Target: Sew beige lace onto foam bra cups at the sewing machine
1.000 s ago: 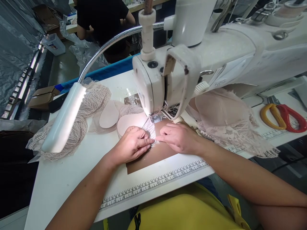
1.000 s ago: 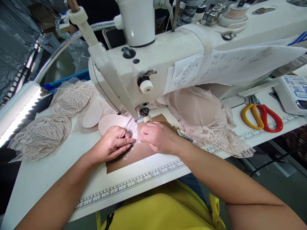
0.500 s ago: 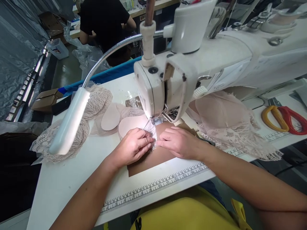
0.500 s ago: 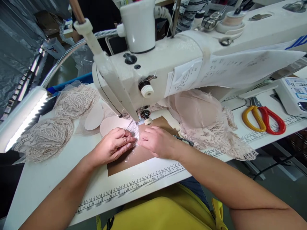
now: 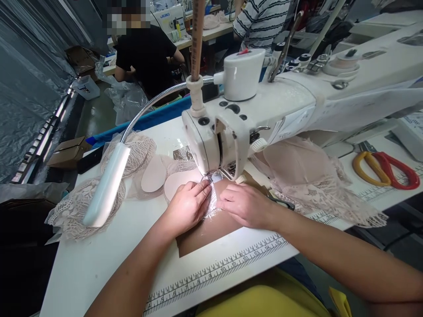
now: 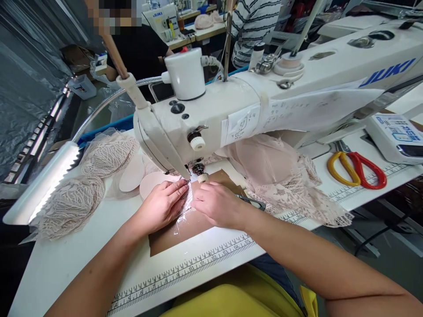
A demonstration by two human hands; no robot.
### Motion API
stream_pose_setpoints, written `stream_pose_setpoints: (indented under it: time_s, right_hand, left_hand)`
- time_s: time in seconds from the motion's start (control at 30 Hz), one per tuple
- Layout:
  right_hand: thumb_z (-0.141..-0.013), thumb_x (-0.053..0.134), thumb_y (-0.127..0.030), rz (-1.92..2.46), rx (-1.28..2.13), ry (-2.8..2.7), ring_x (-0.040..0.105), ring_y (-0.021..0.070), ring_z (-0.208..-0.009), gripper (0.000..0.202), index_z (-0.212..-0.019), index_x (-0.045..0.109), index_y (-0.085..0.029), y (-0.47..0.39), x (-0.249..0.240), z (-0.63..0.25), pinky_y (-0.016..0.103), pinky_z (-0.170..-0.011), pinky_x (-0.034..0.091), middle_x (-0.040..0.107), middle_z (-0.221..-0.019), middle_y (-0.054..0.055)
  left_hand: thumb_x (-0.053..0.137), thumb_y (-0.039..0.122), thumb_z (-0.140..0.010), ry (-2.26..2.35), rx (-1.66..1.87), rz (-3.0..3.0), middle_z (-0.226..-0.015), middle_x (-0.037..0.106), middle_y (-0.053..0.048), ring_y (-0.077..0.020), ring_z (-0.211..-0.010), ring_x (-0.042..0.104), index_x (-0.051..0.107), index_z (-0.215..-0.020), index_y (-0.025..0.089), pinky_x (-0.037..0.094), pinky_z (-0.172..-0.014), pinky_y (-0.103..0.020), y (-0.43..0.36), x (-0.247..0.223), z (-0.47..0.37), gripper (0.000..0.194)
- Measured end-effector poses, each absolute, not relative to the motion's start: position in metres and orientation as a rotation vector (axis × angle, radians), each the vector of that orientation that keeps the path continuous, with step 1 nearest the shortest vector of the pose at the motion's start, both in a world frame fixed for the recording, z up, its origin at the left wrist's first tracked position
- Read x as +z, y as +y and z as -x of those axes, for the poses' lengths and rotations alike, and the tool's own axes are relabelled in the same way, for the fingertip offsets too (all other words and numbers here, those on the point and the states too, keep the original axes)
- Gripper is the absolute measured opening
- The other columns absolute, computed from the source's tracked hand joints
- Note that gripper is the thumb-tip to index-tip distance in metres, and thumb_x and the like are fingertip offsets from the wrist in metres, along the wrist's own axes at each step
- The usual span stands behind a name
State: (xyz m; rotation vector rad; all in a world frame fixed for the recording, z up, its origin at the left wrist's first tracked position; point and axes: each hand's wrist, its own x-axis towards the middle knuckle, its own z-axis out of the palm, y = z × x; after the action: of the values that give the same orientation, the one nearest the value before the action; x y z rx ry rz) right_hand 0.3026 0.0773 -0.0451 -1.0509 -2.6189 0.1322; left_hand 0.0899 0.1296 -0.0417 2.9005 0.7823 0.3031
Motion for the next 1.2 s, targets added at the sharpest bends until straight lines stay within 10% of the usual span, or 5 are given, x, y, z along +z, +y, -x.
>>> stream_pose_setpoints:
  time_s: [1.2]
  right_hand:
    - [-0.081, 0.048, -0.008, 1.479, 0.105, -2.425, 0.041, 0.0156, -0.068, 0.032, -0.105, 0.066, -0.019, 0.087, -0.050, -0.296, 0.028, -0.057, 0.027, 0.063, -0.084, 0.003]
  left_hand:
    - [0.041, 0.025, -0.093, 0.948, 0.276, -2.933, -0.125, 0.059, -0.010, -0.0278, -0.110, 0.050, 0.055, -0.125, 0.018, 0.043, -0.090, -0.044, 0.142, -0.043, -0.086, 0.035]
